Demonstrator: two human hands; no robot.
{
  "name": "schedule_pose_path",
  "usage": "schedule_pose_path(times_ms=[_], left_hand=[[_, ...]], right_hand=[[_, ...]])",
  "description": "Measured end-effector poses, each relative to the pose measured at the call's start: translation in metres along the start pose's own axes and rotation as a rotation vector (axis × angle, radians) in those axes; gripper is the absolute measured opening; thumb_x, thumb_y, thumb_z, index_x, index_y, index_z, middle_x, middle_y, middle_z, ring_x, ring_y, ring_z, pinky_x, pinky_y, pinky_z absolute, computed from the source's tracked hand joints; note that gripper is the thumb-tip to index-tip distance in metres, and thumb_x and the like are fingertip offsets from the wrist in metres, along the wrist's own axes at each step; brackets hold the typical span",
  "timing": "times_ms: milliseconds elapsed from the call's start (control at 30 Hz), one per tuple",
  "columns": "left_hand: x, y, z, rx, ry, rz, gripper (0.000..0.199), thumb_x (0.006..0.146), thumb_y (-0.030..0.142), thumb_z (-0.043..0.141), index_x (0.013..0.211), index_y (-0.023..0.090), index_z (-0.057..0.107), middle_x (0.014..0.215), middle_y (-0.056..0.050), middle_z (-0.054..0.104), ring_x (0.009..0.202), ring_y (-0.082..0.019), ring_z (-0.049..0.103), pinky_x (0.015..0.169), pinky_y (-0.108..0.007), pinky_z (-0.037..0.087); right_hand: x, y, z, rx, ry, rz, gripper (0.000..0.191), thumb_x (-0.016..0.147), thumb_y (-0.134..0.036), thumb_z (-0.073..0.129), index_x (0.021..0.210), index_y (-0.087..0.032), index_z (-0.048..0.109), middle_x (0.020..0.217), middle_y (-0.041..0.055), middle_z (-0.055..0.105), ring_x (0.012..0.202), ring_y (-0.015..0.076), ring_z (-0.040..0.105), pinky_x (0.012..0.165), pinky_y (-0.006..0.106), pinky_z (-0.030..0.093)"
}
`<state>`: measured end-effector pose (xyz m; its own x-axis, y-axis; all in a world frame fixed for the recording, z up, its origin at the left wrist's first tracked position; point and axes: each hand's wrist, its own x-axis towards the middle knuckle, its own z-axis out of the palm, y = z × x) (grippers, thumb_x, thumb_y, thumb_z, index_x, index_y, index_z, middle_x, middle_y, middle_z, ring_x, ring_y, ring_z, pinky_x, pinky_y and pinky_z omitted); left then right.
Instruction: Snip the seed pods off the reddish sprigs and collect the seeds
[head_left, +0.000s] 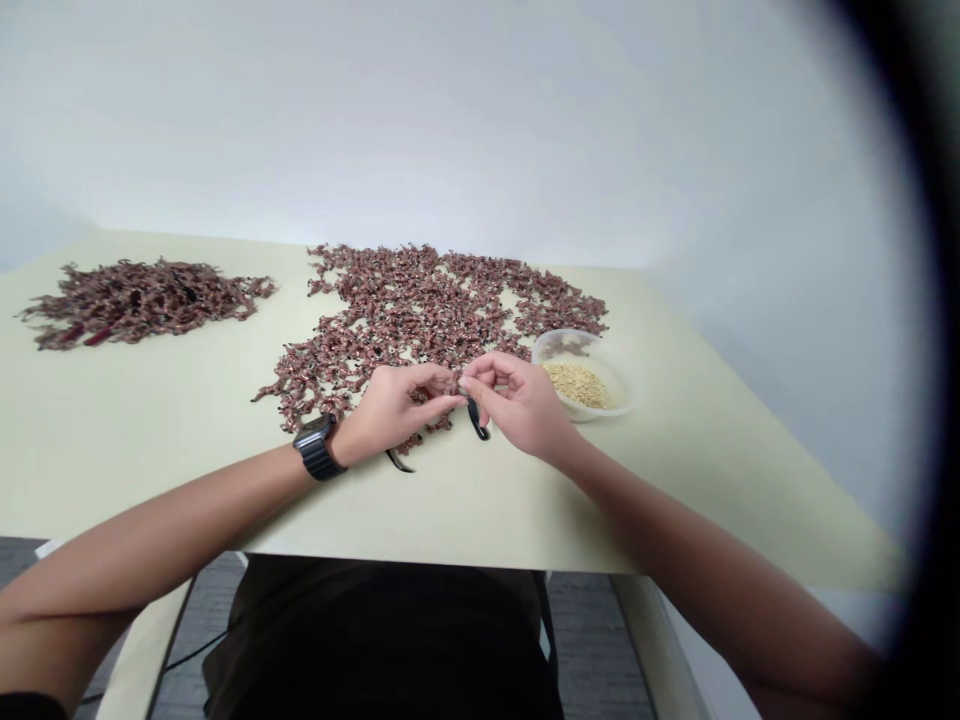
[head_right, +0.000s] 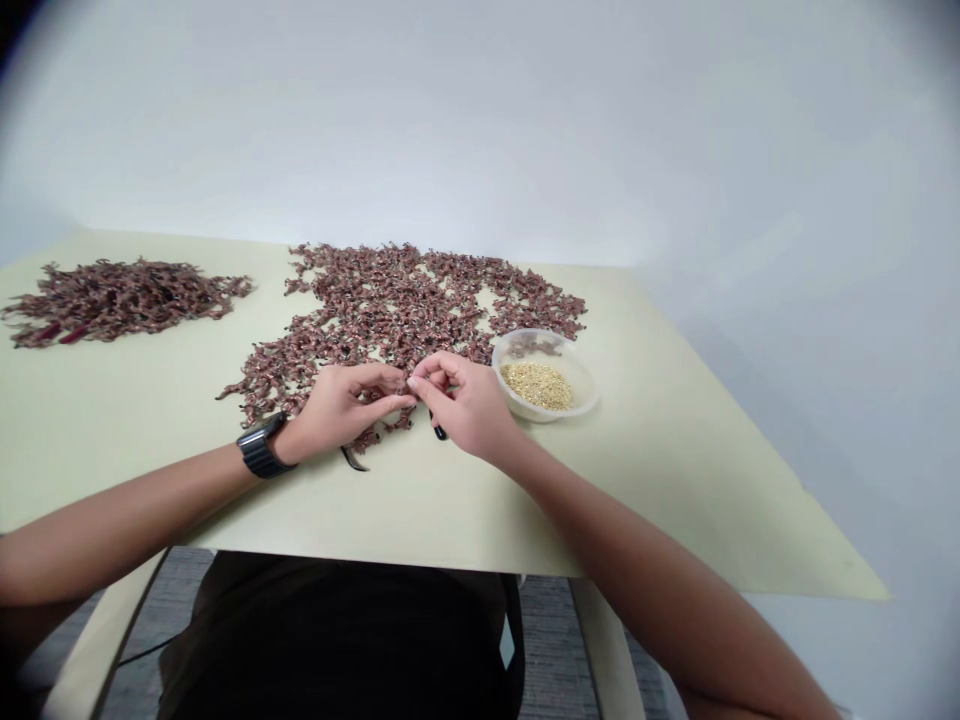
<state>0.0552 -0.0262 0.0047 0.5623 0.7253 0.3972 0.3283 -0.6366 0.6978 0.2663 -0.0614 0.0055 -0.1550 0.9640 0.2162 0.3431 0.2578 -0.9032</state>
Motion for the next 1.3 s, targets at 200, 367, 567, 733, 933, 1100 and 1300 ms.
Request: schedule_pose_path(times_ms=[200, 367, 567, 733, 933, 1100, 1300], left_hand=[[0.0, 0.002, 0.002, -0.081, -0.005, -0.045, 0.028, 0.09, 0.043, 0.07, 0.1, 0.016, 0.073, 0.085, -0.004, 0.074, 0.072, -0.013, 0.065, 0.066, -0.022, 0.05], [-0.002, 0.003, 0.001, 0.032, -0.01, 0.022, 0.025, 0.093, 0.041, 0.068, 0.102, 0.018, 0.072, 0.089, -0.003, 0.075, 0.075, -0.012, 0.067, 0.068, -0.021, 0.049], [-0.002, -0.006, 0.003, 0.3, 0.037, 0.217, 0.024, 0.098, 0.038, 0.061, 0.106, 0.017, 0.07, 0.087, -0.004, 0.075, 0.073, -0.013, 0.067, 0.071, -0.023, 0.049], [-0.001, -0.01, 0.003, 0.329, 0.056, 0.237, 0.026, 0.098, 0.038, 0.062, 0.111, 0.016, 0.069, 0.093, -0.005, 0.076, 0.074, -0.013, 0.068, 0.073, -0.024, 0.05], [0.0, -0.001, -0.001, 0.091, -0.013, 0.06, 0.025, 0.095, 0.04, 0.066, 0.102, 0.017, 0.073, 0.086, -0.003, 0.074, 0.07, -0.011, 0.066, 0.065, -0.021, 0.049], [0.0, 0.0, 0.004, -0.121, -0.004, -0.068, 0.03, 0.09, 0.043, 0.071, 0.099, 0.015, 0.074, 0.079, -0.004, 0.073, 0.066, -0.012, 0.064, 0.061, -0.021, 0.049], [-0.002, 0.001, 0.005, -0.054, -0.012, -0.038, 0.028, 0.091, 0.042, 0.07, 0.099, 0.016, 0.073, 0.085, -0.004, 0.074, 0.072, -0.013, 0.067, 0.064, -0.021, 0.05]], right_hand=[[0.001, 0.003, -0.007, -0.388, -0.004, -0.38, 0.017, 0.098, -0.03, 0.051, 0.097, -0.022, 0.066, 0.085, 0.0054, 0.066, 0.075, 0.0173, 0.057, 0.074, 0.031, 0.046], [-0.003, -0.001, 0.0, -0.236, 0.015, -0.17, 0.017, 0.097, -0.036, 0.055, 0.094, -0.022, 0.063, 0.073, 0.0013, 0.062, 0.061, 0.0144, 0.056, 0.062, 0.029, 0.046], [-0.003, -0.007, 0.004, 0.258, -0.068, 0.236, 0.029, 0.09, -0.049, 0.066, 0.089, -0.019, 0.063, 0.06, -0.0035, 0.058, 0.042, 0.011, 0.053, 0.044, 0.026, 0.045], [0.002, -0.008, -0.001, 0.468, -0.16, 0.339, 0.027, 0.085, -0.044, 0.074, 0.083, -0.018, 0.064, 0.053, -0.0063, 0.048, 0.045, 0.009, 0.044, 0.046, 0.025, 0.048], [0.003, -0.002, -0.003, 0.326, -0.11, 0.23, 0.029, 0.087, -0.046, 0.072, 0.093, -0.019, 0.066, 0.065, -0.0027, 0.059, 0.045, 0.0101, 0.052, 0.045, 0.025, 0.043], [0.001, 0.001, -0.004, -0.046, 0.001, -0.048, 0.021, 0.093, -0.043, 0.063, 0.095, -0.022, 0.066, 0.069, -0.0008, 0.06, 0.052, 0.0117, 0.054, 0.053, 0.027, 0.044], [-0.003, -0.001, 0.002, -0.124, 0.004, -0.083, 0.017, 0.095, -0.038, 0.059, 0.093, -0.022, 0.063, 0.069, -0.0007, 0.06, 0.055, 0.0117, 0.053, 0.054, 0.027, 0.042]])
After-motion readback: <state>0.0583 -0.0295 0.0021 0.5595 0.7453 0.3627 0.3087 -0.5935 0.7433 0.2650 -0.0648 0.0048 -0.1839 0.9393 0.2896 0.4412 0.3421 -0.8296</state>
